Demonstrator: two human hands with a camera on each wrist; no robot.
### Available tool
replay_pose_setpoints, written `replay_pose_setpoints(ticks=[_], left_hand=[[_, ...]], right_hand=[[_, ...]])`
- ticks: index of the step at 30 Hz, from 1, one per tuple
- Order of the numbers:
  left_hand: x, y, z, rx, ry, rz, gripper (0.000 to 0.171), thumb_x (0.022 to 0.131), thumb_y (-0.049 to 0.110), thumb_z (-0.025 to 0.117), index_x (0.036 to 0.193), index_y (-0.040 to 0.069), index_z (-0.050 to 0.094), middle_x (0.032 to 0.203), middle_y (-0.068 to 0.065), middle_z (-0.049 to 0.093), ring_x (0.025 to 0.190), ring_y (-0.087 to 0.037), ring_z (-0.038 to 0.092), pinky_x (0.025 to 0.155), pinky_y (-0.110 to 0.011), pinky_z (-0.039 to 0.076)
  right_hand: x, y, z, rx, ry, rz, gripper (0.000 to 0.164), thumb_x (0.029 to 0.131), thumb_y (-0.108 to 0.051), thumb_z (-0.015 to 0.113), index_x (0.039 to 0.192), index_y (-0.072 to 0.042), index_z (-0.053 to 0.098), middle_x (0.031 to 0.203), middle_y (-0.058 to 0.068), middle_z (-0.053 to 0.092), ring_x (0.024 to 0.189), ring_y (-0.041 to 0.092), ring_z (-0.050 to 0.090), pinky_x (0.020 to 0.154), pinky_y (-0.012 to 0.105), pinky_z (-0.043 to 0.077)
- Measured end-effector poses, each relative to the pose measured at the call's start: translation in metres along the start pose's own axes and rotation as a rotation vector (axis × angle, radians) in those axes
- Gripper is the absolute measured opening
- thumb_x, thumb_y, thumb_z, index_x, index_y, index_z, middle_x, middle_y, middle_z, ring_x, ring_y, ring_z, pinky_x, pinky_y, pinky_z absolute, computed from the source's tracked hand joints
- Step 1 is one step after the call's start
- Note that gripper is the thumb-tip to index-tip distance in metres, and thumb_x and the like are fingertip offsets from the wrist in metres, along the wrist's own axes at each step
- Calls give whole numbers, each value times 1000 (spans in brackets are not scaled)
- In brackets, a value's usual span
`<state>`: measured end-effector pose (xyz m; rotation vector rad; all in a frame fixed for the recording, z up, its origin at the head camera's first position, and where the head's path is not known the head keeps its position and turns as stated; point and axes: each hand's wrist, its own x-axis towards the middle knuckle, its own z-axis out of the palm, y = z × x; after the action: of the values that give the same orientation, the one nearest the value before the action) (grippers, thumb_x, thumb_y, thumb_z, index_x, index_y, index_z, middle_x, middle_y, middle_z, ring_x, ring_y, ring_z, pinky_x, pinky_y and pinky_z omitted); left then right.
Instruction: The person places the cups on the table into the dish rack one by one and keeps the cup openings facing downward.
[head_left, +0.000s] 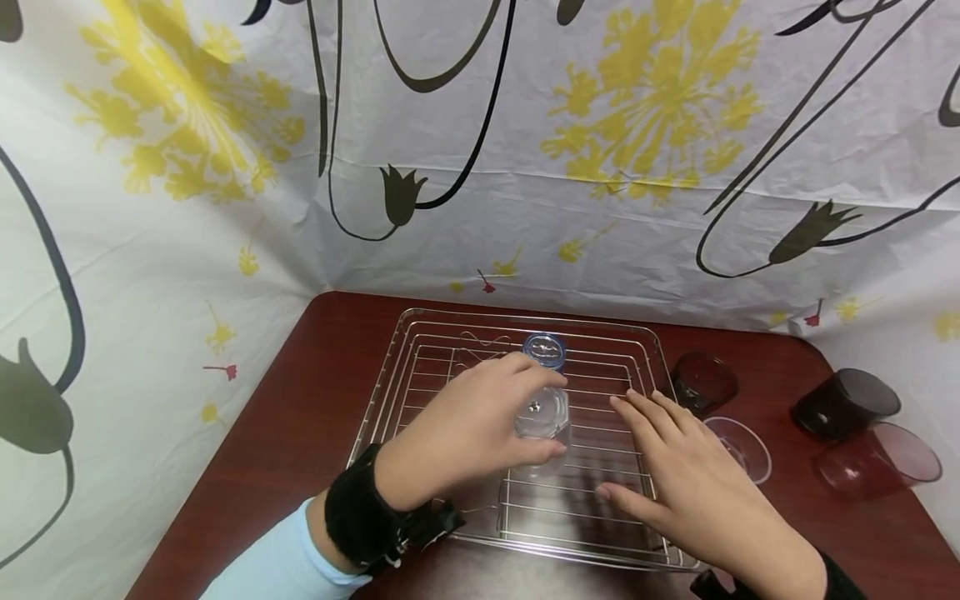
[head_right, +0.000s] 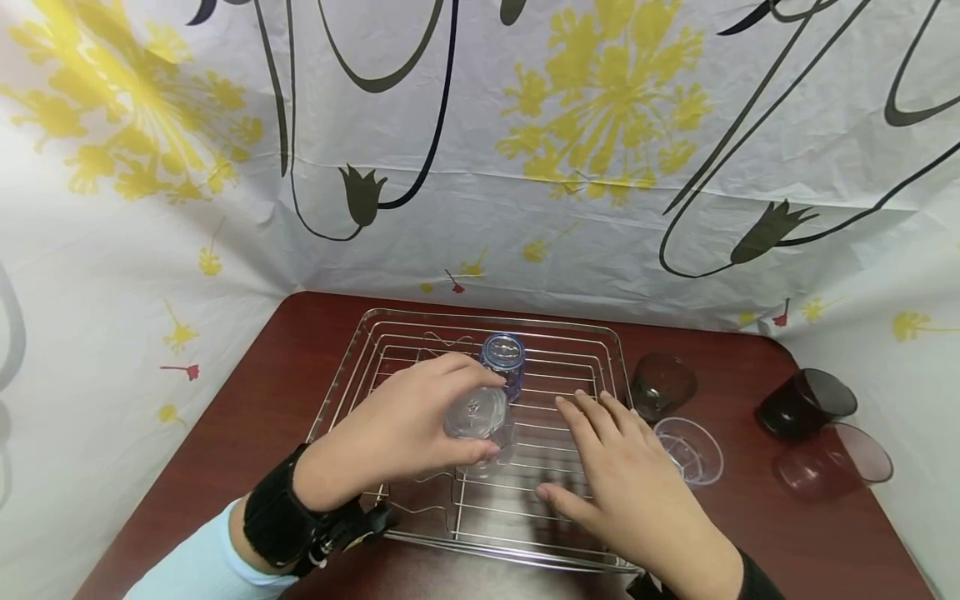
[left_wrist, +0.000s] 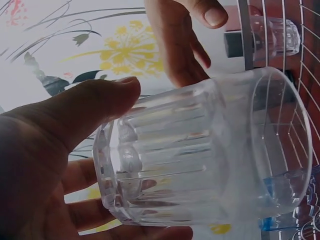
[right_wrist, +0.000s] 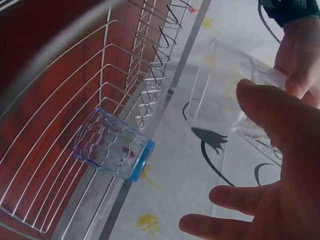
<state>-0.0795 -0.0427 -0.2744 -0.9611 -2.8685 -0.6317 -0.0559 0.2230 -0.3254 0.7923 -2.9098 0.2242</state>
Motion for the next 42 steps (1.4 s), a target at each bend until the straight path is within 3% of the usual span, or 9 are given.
replay_pose_setpoints(ticks=[7, 13, 18, 23, 42], left_hand=[[20, -4, 10, -4, -14, -41, 77, 81, 49, 80, 144, 16, 51, 137, -2, 60, 121, -17, 60, 100, -35, 51], [36, -6, 19, 2, -20, -28, 74, 83, 50, 79, 143, 17, 52, 128, 1, 61, 108, -12, 61, 90, -29, 53], [46, 0, 25, 9, -26, -14, 73, 82, 51, 79, 142, 18, 53, 126, 1, 61, 104, -11, 62, 85, -25, 54], [60, 6, 32, 51, -27, 10, 72, 81, 51, 79, 141, 19, 54, 125, 2, 62, 106, -13, 63, 89, -29, 54], [100, 7, 58, 76, -86, -32, 70, 84, 52, 76, 142, 20, 52, 130, 0, 60, 108, -13, 62, 87, -27, 54]], right_hand=[[-7, 5, 3, -15, -73, 56, 99, 82, -77, 58, 156, -16, 34, 155, 16, 40, 141, 48, 34, 102, 72, 36], [-12, 9, 6, -7, -80, 78, 101, 81, -82, 52, 156, -16, 34, 156, 17, 40, 141, 48, 34, 101, 73, 36], [-15, 11, 6, 0, -69, 84, 100, 81, -82, 53, 156, -17, 33, 156, 16, 39, 142, 48, 33, 100, 74, 36], [-18, 14, 7, -4, -42, 87, 100, 81, -79, 58, 156, -17, 34, 157, 17, 36, 142, 48, 32, 101, 73, 35], [-29, 23, 10, 1, -14, 110, 99, 81, -77, 60, 154, -14, 37, 156, 20, 38, 140, 51, 33, 104, 72, 32]])
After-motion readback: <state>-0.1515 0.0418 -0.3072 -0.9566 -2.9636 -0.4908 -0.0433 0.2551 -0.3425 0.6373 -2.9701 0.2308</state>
